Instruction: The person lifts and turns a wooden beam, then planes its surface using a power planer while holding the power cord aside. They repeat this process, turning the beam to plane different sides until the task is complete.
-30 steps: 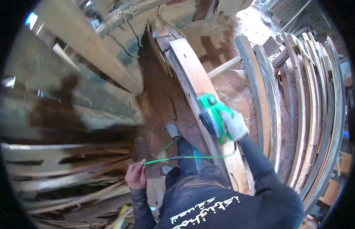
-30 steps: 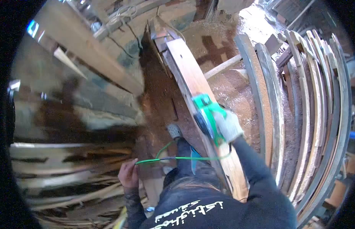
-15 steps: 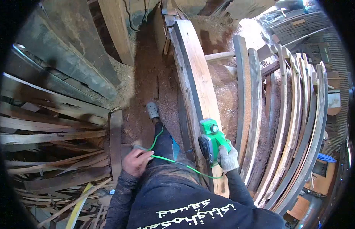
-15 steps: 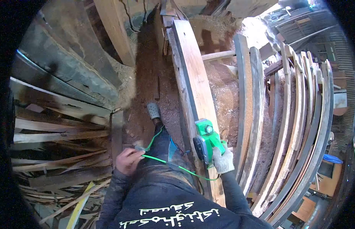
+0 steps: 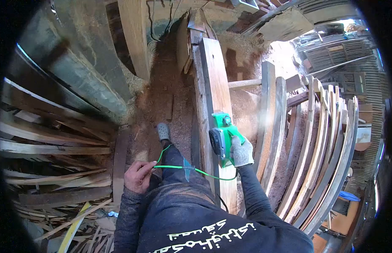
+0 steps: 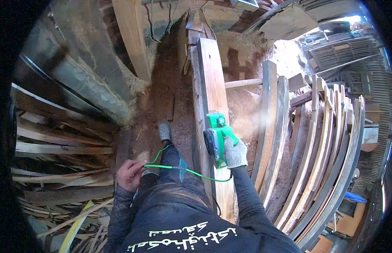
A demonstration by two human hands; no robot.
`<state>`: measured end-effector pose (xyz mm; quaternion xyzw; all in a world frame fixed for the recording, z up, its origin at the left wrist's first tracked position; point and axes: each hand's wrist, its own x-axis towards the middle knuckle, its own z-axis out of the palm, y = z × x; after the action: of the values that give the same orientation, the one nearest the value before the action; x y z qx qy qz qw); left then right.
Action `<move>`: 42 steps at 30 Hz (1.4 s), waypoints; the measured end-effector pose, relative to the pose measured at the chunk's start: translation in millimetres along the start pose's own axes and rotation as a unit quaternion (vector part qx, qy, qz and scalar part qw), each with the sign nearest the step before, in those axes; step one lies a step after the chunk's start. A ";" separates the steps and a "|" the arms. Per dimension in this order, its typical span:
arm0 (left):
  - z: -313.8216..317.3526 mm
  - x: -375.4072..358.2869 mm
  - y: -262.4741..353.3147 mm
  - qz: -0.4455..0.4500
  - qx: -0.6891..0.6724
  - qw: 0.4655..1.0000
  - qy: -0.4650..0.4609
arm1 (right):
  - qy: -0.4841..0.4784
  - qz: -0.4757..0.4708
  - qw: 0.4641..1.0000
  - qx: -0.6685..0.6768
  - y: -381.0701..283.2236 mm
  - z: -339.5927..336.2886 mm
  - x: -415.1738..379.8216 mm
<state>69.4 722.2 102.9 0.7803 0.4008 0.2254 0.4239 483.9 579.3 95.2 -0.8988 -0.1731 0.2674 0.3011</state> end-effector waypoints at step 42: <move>42.9 142.0 34.3 -0.091 -0.003 0.995 0.025 | 0.024 -0.323 0.891 -0.318 -253.3 141.7 458.4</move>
<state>195.9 806.6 110.4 0.7334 0.4804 0.2066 0.4344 728.2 1051.5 -12.6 -0.8468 -0.5228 0.0647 0.0730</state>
